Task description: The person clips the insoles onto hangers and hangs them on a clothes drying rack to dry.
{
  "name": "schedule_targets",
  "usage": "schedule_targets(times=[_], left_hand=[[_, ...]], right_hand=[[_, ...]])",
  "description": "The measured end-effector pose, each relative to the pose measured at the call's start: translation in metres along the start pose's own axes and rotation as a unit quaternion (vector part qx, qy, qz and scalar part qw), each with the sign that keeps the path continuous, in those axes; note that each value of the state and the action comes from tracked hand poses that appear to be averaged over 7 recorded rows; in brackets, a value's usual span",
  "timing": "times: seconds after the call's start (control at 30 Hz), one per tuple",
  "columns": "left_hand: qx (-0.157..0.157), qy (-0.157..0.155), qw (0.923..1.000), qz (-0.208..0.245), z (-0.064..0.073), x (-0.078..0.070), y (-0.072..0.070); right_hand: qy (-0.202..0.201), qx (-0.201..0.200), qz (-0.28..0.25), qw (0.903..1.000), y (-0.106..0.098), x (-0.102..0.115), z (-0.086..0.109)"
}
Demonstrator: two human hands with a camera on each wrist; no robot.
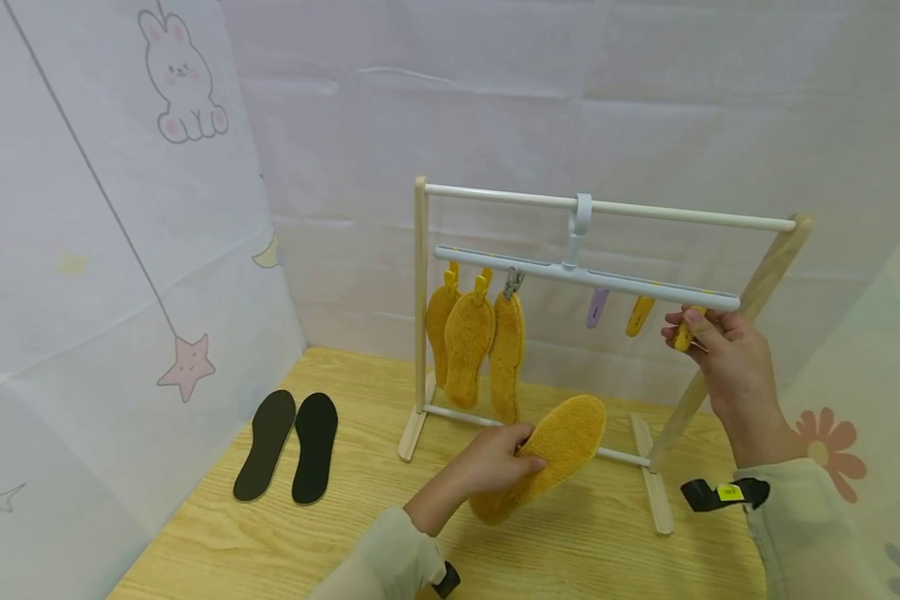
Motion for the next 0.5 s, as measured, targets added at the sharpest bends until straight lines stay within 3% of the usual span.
schedule_targets(times=[0.5], left_hand=[[0.003,0.0,1.0,0.002,-0.004,-0.013,0.001]], right_hand=[[0.0,-0.001,0.012,0.9999,0.0,0.0,-0.001]])
Point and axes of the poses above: each hand's wrist, its own z-axis away from the middle knuckle, its own y-axis out of the palm, x = y × z, the point moved 7 cm from there along -z, towards the middle knuckle, and after that the axes turned 11 degrees about -y, right-handed, at the moved point
